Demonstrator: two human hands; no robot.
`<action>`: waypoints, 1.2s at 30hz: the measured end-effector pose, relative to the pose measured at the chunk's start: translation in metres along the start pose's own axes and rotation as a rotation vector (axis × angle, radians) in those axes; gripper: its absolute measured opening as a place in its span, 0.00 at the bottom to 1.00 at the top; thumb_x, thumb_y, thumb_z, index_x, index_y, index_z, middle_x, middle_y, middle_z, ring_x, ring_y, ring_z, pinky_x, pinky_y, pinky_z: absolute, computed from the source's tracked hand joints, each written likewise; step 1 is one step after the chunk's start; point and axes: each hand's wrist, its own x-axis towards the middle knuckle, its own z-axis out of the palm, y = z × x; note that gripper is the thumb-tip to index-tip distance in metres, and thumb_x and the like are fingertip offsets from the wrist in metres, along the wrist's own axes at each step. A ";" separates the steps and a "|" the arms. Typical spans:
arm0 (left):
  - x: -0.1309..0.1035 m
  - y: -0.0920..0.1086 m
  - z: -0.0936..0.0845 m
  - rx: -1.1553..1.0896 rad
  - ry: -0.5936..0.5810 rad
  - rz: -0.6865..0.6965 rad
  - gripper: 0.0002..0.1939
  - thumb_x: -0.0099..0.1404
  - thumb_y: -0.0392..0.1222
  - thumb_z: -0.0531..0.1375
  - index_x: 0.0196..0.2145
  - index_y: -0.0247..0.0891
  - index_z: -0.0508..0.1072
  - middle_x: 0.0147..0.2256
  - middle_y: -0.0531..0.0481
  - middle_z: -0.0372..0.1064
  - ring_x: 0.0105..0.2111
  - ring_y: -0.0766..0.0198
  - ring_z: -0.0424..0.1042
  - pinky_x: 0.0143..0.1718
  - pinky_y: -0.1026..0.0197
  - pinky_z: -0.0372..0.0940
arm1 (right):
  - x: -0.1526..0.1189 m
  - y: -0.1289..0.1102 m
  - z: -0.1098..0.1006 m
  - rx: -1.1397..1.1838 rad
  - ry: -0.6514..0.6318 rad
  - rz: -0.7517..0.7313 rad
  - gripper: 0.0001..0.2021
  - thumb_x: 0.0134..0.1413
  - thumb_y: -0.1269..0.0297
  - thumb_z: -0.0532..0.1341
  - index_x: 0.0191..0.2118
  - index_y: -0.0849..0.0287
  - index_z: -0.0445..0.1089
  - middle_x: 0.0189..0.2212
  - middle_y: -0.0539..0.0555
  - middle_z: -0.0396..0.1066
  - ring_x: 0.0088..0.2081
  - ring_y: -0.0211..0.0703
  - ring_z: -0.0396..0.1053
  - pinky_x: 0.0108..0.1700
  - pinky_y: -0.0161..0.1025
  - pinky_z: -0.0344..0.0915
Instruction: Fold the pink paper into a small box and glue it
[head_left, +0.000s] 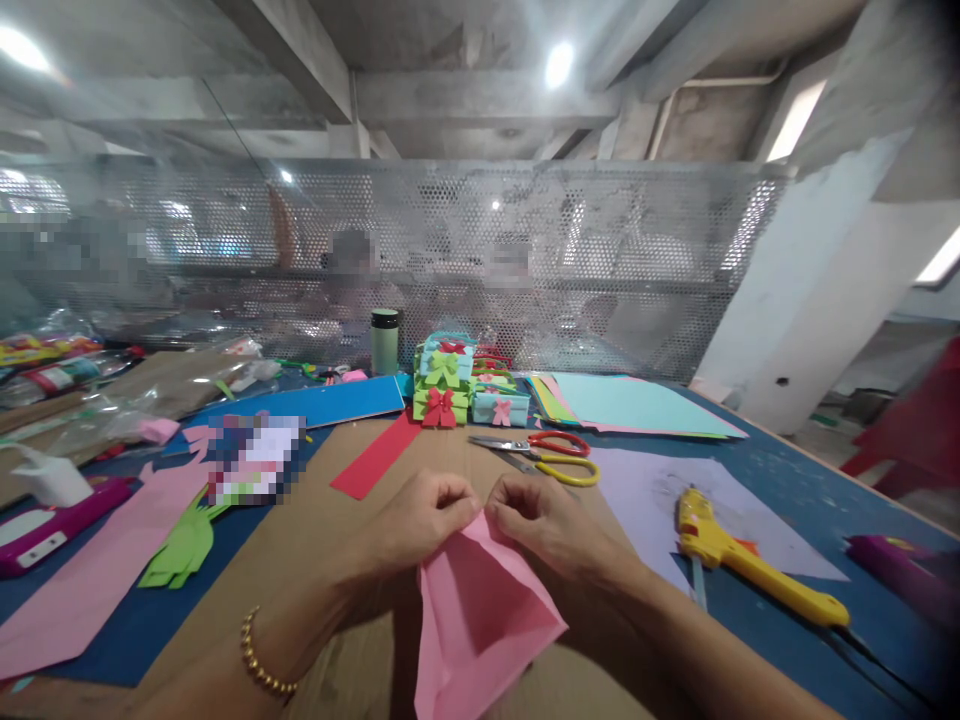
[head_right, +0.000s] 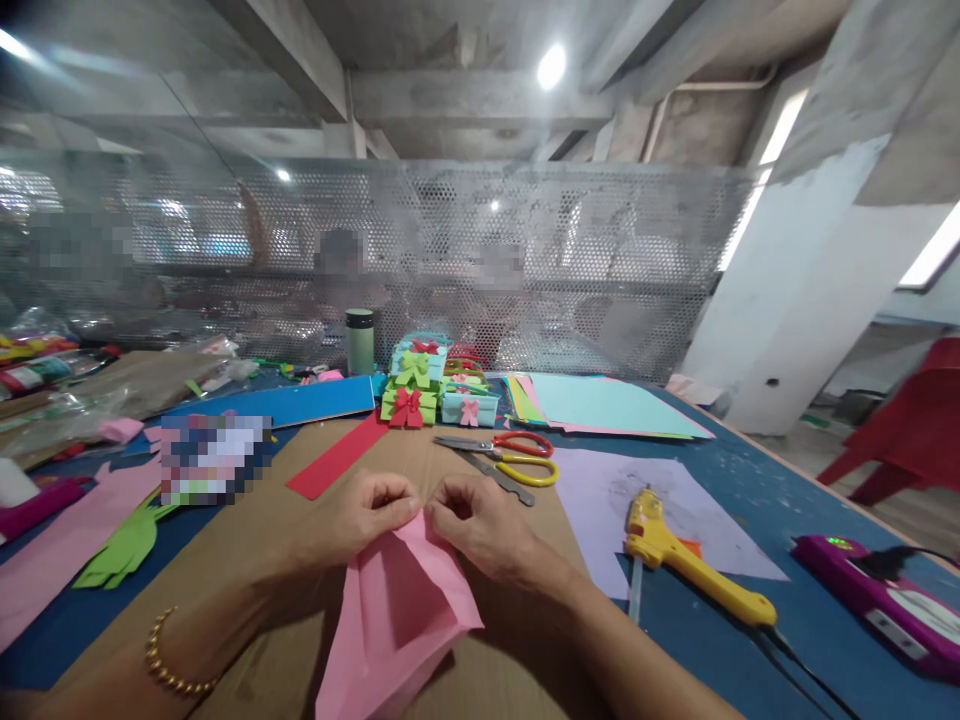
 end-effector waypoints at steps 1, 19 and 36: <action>0.000 -0.001 0.000 -0.004 0.000 0.000 0.12 0.62 0.43 0.54 0.22 0.36 0.63 0.23 0.56 0.55 0.25 0.69 0.55 0.24 0.65 0.49 | 0.000 -0.001 0.000 -0.009 0.004 -0.007 0.04 0.48 0.69 0.56 0.25 0.60 0.65 0.22 0.47 0.63 0.25 0.34 0.57 0.26 0.31 0.53; 0.001 0.001 0.000 -0.115 0.023 -0.053 0.15 0.62 0.46 0.53 0.21 0.37 0.59 0.21 0.57 0.51 0.22 0.70 0.52 0.23 0.65 0.47 | -0.001 -0.005 0.002 -0.083 0.037 -0.043 0.08 0.52 0.66 0.56 0.24 0.59 0.63 0.22 0.47 0.62 0.26 0.34 0.57 0.27 0.32 0.52; -0.003 0.004 0.002 -0.216 -0.033 -0.080 0.06 0.54 0.40 0.59 0.25 0.35 0.67 0.23 0.56 0.59 0.25 0.69 0.56 0.25 0.66 0.48 | -0.006 -0.009 0.003 -0.180 0.022 -0.113 0.11 0.59 0.64 0.54 0.25 0.59 0.63 0.24 0.48 0.65 0.27 0.36 0.59 0.30 0.34 0.54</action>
